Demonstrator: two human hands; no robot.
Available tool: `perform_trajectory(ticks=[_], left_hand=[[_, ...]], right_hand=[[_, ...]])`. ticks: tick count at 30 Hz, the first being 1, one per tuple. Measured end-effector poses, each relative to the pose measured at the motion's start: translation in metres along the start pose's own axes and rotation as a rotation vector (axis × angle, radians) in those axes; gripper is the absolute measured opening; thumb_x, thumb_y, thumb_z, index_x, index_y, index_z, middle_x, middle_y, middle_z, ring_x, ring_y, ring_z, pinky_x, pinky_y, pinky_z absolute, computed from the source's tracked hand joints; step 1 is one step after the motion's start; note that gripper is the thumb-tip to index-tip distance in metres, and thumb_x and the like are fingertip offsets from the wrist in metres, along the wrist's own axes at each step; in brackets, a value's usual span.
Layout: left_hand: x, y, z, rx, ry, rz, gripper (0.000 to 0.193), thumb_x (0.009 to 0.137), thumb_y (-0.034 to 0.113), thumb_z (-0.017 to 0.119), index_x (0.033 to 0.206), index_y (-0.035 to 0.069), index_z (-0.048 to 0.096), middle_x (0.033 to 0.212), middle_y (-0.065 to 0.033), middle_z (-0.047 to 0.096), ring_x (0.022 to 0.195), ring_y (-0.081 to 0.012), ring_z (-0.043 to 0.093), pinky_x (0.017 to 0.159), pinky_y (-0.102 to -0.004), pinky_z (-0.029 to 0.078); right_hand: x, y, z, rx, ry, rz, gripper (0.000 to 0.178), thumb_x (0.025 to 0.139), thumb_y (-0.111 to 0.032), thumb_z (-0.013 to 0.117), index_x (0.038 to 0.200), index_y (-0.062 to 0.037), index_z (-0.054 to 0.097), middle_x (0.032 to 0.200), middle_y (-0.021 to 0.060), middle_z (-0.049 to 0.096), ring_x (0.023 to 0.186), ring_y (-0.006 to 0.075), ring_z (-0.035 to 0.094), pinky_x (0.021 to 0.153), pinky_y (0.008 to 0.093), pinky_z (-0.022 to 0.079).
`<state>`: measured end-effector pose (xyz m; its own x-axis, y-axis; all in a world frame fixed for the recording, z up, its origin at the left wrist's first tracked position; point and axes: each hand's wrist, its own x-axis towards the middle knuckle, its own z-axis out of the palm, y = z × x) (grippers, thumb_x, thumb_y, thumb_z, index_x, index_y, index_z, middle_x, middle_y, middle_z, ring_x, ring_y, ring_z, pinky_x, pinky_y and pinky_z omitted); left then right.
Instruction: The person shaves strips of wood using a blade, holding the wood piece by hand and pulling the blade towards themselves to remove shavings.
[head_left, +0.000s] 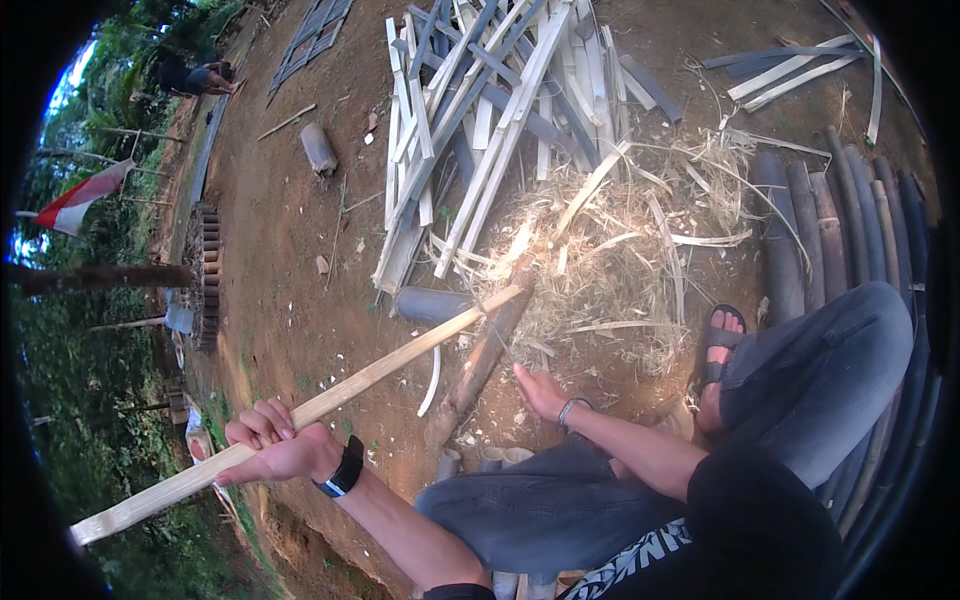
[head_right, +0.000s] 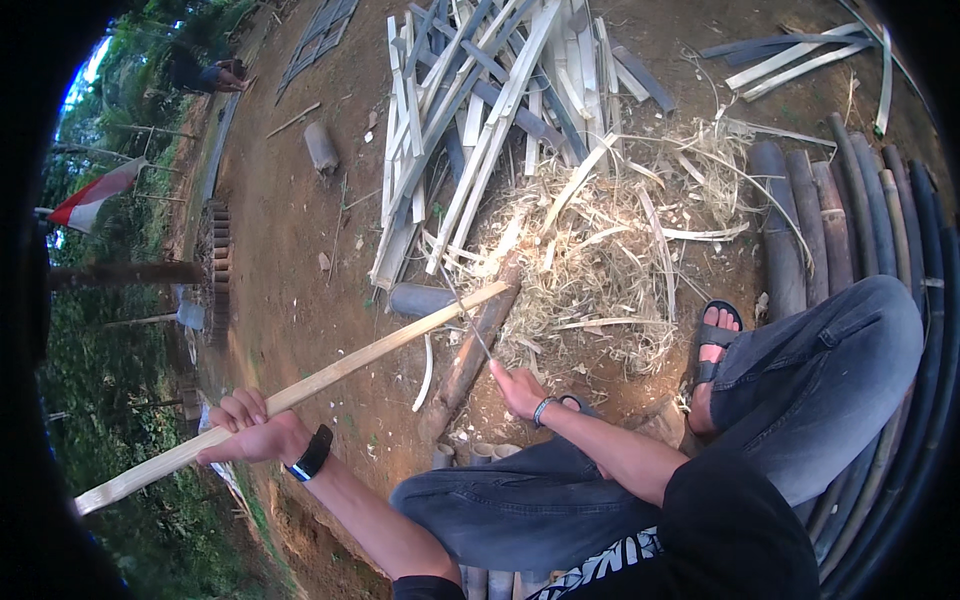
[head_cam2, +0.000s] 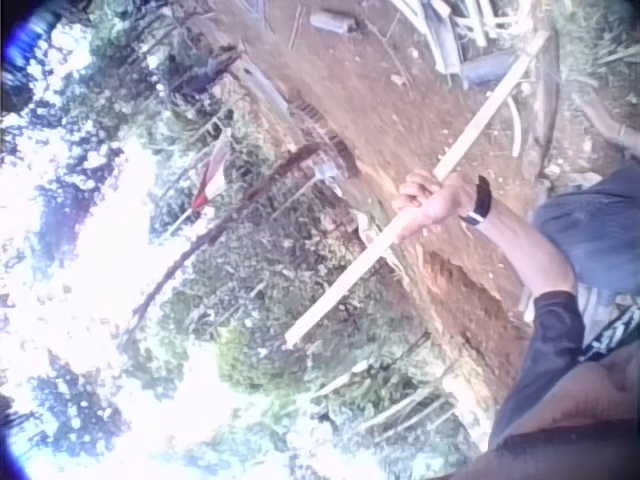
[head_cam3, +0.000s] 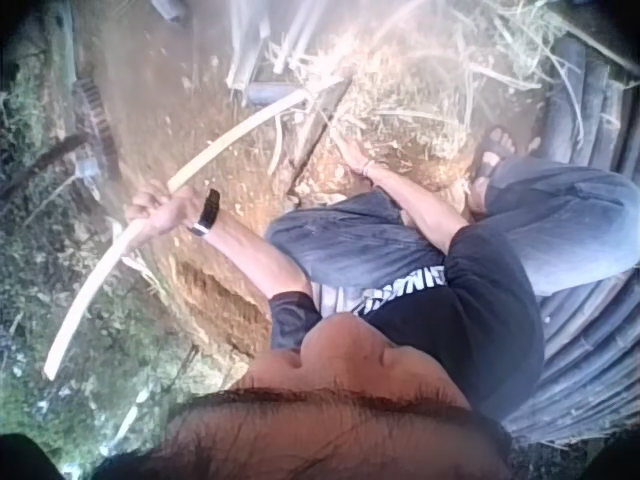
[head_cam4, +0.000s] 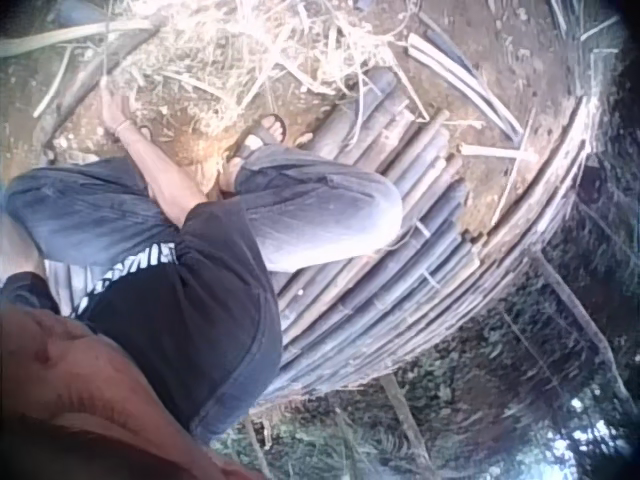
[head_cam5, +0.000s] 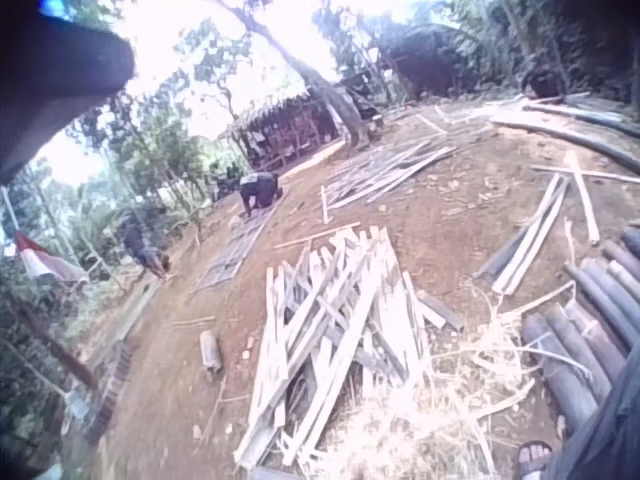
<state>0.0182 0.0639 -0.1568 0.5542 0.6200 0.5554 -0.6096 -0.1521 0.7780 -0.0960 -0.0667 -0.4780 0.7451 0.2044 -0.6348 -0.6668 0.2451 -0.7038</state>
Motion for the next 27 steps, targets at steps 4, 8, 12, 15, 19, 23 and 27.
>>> perform_trajectory(ticks=[4,8,12,15,19,23,27], left_hand=[[0.007,0.001,-0.006,0.006,0.066,0.023,0.062,0.088,0.072,0.016,0.062,0.016,0.024,0.047,0.0029,0.022,0.038,-0.0084,0.020,0.037,-0.0209,0.013],[0.003,0.000,0.002,0.009,0.080,0.036,0.061,0.090,0.070,0.014,0.062,0.016,0.024,0.046,0.0026,0.021,0.037,-0.0086,0.020,0.035,-0.0208,0.014],[0.006,0.001,-0.008,0.004,0.074,0.039,0.060,0.090,0.068,0.014,0.063,0.016,0.025,0.046,0.0027,0.021,0.037,-0.0087,0.020,0.034,-0.0201,0.015],[0.003,0.004,-0.004,0.034,0.111,0.036,0.061,0.089,0.071,0.017,0.064,0.016,0.024,0.047,0.0029,0.022,0.037,-0.0084,0.021,0.036,-0.0204,0.016],[0.004,0.005,0.001,0.070,0.180,0.038,0.062,0.087,0.073,0.019,0.061,0.017,0.021,0.046,0.0025,0.022,0.037,-0.0088,0.022,0.036,-0.0204,0.016],[0.012,-0.001,-0.017,0.037,0.254,0.014,0.063,0.088,0.073,0.020,0.060,0.017,0.021,0.046,0.0019,0.021,0.037,-0.0088,0.022,0.035,-0.0203,0.016],[0.007,-0.001,-0.011,0.090,0.238,0.048,0.063,0.088,0.073,0.021,0.060,0.017,0.021,0.046,0.0020,0.021,0.037,-0.0087,0.022,0.035,-0.0201,0.016]], right_hand=[[-0.013,-0.002,0.019,-0.301,-0.028,-0.299,0.078,0.088,-0.068,0.037,0.042,-0.0050,0.040,0.041,0.0076,0.044,0.034,0.0176,0.045,0.037,0.0383,0.039],[0.029,0.019,-0.014,-0.070,0.122,0.103,0.078,0.091,-0.063,0.035,0.041,-0.0036,0.043,0.038,0.0070,0.042,0.035,0.0169,0.045,0.040,0.0384,0.040],[-0.026,-0.048,0.048,0.052,-0.110,-0.107,0.075,0.092,-0.060,0.035,0.047,-0.0015,0.047,0.039,0.0077,0.043,0.038,0.0178,0.048,0.043,0.0386,0.041],[-0.057,-0.073,0.076,-0.145,-0.238,-0.371,0.075,0.091,-0.060,0.037,0.050,0.0019,0.046,0.041,0.0099,0.042,0.041,0.0211,0.049,0.046,0.0405,0.041],[-0.046,-0.053,0.045,-0.323,-0.171,-0.542,0.075,0.090,-0.061,0.040,0.051,0.0027,0.047,0.042,0.0105,0.041,0.044,0.0221,0.048,0.048,0.0428,0.039],[0.007,0.004,0.023,-0.259,0.061,-0.129,0.075,0.088,-0.061,0.044,0.047,0.0016,0.045,0.041,0.0088,0.040,0.042,0.0201,0.044,0.045,0.0424,0.038],[-0.017,-0.034,0.051,-0.111,-0.051,-0.149,0.076,0.087,-0.063,0.044,0.047,0.0018,0.043,0.042,0.0102,0.040,0.043,0.0200,0.044,0.045,0.0426,0.037]])
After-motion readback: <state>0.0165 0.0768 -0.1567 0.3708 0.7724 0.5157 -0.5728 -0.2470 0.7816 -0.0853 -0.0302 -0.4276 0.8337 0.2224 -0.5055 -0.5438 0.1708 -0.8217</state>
